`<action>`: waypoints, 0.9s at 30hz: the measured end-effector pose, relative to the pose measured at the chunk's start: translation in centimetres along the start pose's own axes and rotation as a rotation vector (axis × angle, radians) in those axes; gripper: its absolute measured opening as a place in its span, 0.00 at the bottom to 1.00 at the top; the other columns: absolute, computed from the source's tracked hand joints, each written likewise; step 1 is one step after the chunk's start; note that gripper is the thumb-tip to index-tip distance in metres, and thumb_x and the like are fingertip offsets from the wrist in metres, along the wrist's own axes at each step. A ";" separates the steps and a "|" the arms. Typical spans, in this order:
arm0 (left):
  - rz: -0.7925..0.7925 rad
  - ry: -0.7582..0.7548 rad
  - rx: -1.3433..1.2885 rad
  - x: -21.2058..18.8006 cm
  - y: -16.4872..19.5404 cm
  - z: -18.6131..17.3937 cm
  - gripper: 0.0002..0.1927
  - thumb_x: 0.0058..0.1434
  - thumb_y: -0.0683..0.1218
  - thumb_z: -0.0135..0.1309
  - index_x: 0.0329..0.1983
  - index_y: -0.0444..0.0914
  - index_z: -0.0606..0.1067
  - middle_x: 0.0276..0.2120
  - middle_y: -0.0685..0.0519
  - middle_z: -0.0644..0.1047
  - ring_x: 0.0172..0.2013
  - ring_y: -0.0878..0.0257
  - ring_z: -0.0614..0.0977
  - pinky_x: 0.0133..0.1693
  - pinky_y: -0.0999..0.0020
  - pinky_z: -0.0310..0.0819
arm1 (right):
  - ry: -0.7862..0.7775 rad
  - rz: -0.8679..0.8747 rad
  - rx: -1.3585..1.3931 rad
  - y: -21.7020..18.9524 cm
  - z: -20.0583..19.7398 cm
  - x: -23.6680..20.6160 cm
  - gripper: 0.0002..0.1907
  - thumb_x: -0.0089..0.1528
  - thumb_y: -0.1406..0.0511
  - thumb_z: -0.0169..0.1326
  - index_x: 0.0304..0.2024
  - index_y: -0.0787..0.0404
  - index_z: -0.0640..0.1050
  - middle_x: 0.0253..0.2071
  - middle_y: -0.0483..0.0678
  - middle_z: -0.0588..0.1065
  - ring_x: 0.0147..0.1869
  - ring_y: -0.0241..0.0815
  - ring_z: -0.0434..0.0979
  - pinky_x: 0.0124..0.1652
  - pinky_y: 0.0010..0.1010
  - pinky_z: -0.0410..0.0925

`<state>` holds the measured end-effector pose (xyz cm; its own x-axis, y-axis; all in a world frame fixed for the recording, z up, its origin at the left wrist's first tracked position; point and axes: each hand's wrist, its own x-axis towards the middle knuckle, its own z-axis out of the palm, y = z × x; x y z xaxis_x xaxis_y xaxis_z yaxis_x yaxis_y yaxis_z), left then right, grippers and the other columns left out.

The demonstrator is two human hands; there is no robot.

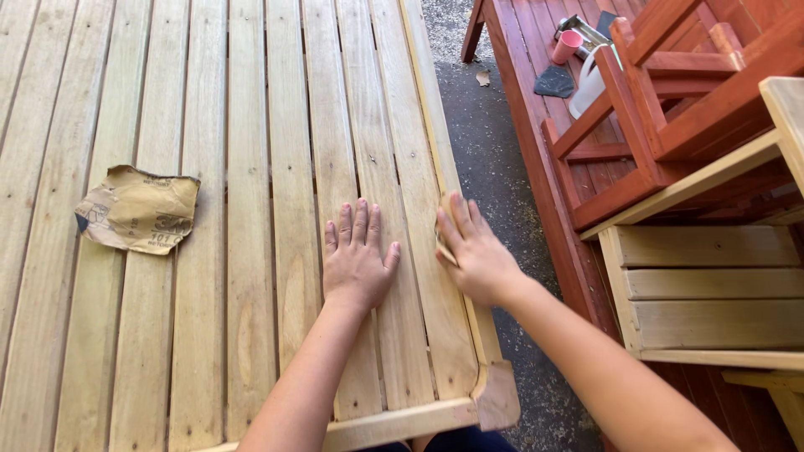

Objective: The person sands a large slatted wooden table top by hand, rubbing a sheet of sandpaper across the planks with one hand while steadying the surface with the other. They then switch to a small sanding block and sand the table's edge and corner trim, working along the frame.

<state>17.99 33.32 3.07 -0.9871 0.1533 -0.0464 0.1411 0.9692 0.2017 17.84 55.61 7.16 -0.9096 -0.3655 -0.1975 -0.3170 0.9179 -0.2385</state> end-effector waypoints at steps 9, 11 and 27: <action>-0.009 0.015 0.007 2.3 -0.2 0.0 0.41 0.67 0.66 0.28 0.77 0.42 0.44 0.77 0.49 0.41 0.75 0.54 0.38 0.70 0.51 0.26 | 0.101 0.080 -0.085 3.8 -3.3 16.4 0.40 0.71 0.48 0.34 0.77 0.62 0.43 0.79 0.61 0.33 0.82 0.61 0.25 0.74 0.49 0.31; -0.028 -0.003 0.010 2.8 -0.1 -0.1 0.41 0.67 0.67 0.28 0.78 0.42 0.44 0.77 0.50 0.41 0.75 0.54 0.38 0.71 0.51 0.26 | 0.093 0.063 -0.092 4.1 -1.9 14.9 0.40 0.71 0.49 0.34 0.76 0.64 0.43 0.79 0.62 0.33 0.82 0.61 0.25 0.75 0.49 0.31; -0.034 0.008 -0.010 6.7 0.6 -1.2 0.42 0.66 0.66 0.32 0.78 0.40 0.46 0.77 0.43 0.42 0.75 0.51 0.40 0.71 0.50 0.29 | 0.070 -0.010 -0.049 -0.4 0.0 -1.2 0.42 0.68 0.50 0.42 0.74 0.67 0.47 0.77 0.67 0.37 0.81 0.64 0.32 0.72 0.47 0.35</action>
<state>11.34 34.65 4.06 -0.9919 0.1186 -0.0452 0.1067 0.9720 0.2095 19.08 55.67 7.46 -0.9222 -0.3649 -0.1280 -0.3378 0.9212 -0.1930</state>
